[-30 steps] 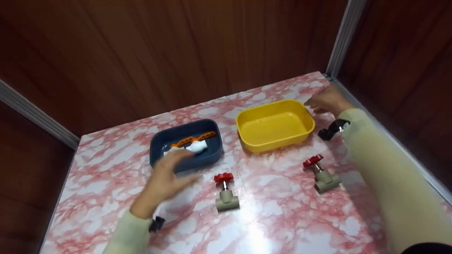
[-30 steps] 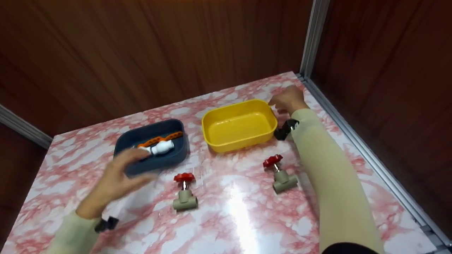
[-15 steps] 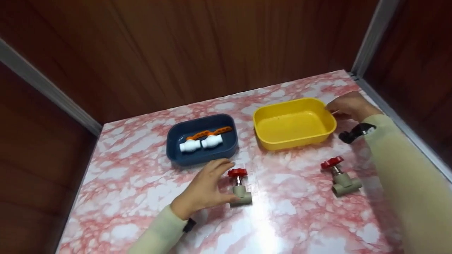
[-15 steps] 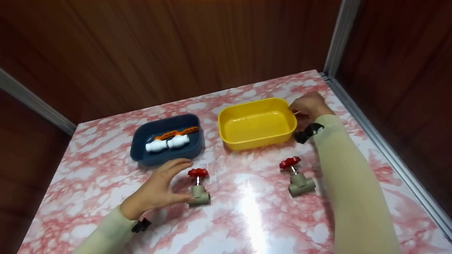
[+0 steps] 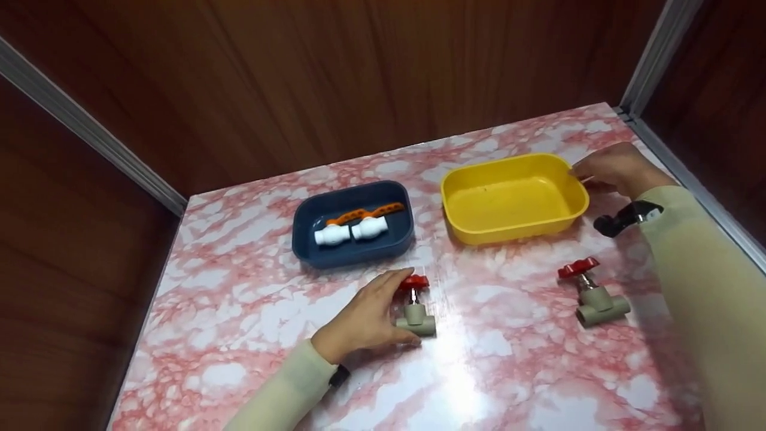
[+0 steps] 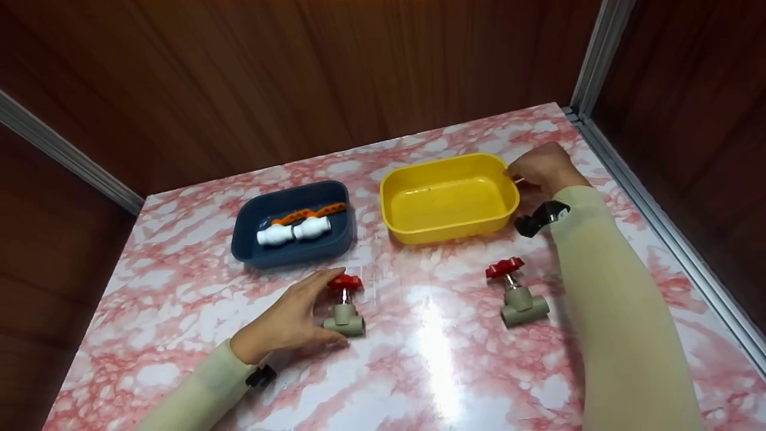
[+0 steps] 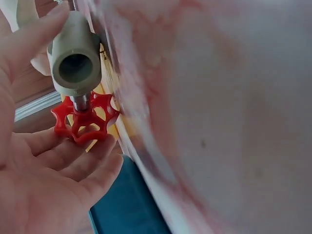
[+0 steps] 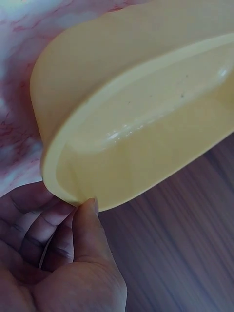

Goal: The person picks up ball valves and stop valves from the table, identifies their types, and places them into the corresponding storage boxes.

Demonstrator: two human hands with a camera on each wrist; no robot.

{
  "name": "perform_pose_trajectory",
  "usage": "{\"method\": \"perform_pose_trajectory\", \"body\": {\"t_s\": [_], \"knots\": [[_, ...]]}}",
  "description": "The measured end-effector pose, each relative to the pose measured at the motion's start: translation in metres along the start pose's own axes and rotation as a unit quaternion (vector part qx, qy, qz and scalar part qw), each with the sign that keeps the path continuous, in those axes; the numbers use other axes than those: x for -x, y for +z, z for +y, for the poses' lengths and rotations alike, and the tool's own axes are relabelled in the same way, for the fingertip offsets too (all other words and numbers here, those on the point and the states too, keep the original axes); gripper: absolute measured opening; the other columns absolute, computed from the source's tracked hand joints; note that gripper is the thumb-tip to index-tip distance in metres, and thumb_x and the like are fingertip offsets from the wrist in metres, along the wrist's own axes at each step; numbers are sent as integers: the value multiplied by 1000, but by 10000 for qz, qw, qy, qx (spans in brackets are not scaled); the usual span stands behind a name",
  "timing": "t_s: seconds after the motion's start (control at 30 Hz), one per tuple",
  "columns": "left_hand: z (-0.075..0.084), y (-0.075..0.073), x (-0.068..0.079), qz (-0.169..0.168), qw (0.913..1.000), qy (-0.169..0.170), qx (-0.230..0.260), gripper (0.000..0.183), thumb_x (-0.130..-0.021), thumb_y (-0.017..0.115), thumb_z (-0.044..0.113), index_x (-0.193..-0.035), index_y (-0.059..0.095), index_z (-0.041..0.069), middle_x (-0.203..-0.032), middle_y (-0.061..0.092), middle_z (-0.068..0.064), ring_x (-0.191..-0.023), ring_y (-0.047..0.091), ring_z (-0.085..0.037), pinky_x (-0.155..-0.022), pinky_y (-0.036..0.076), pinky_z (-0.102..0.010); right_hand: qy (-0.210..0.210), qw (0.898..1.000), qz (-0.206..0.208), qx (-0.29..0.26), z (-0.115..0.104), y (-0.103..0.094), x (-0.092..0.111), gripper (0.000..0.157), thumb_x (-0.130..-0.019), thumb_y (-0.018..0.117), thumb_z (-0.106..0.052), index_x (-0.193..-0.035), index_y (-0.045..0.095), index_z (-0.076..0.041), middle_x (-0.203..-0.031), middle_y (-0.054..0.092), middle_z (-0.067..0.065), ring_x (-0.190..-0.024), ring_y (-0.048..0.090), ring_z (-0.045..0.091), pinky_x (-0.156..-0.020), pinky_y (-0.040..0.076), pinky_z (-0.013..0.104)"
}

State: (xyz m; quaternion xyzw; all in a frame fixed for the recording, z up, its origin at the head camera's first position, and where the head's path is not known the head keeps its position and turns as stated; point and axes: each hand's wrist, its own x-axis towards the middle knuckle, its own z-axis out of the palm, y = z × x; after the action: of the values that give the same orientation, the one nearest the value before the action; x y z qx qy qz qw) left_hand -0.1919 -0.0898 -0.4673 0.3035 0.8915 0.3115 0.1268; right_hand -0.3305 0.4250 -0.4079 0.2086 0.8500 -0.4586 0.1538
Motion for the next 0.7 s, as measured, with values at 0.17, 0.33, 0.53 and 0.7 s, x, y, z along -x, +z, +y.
{"method": "perform_pose_trajectory", "body": {"t_s": [0.17, 0.33, 0.53, 0.7], "knots": [[-1, 4, 3, 143, 9978, -305, 570, 124, -80, 109, 35, -179, 40, 10, -180, 51, -15, -167, 51, -40, -140, 41, -63, 47, 10000, -53, 4, -1, 2, 0, 73, -113, 72, -38, -171, 49, 1, -180, 43, 28, -144, 53, 44, -141, 38, 63], [-1, 11, 5, 289, 9833, -885, 1563, 123, -78, 110, 20, -178, 40, 7, -181, 49, -18, -163, 57, -39, -139, 43, -58, 131, 9999, -89, 33, -3, 3, -1, 76, -113, 72, -41, -174, 46, -2, -183, 39, 27, -148, 50, 46, -141, 36, 64], [3, 20, 4, 401, 9694, -1192, 2108, 122, -80, 107, 9, -180, 37, 11, -169, 58, -21, -137, 74, -34, -120, 62, -46, 116, 9998, -152, -23, 0, 0, 0, 82, -112, 73, -46, -176, 43, -5, -186, 35, 25, -153, 46, 48, -142, 32, 69], [6, 26, 3, 582, 9447, -1724, 2727, 121, -78, 105, 1, -179, 40, 14, -140, 68, -18, -111, 73, -22, -86, 67, -29, 130, 9997, -186, -30, 3, 3, 0, 78, -114, 69, -45, -176, 42, -5, -188, 34, 26, -157, 45, 49, -142, 32, 68]]}}
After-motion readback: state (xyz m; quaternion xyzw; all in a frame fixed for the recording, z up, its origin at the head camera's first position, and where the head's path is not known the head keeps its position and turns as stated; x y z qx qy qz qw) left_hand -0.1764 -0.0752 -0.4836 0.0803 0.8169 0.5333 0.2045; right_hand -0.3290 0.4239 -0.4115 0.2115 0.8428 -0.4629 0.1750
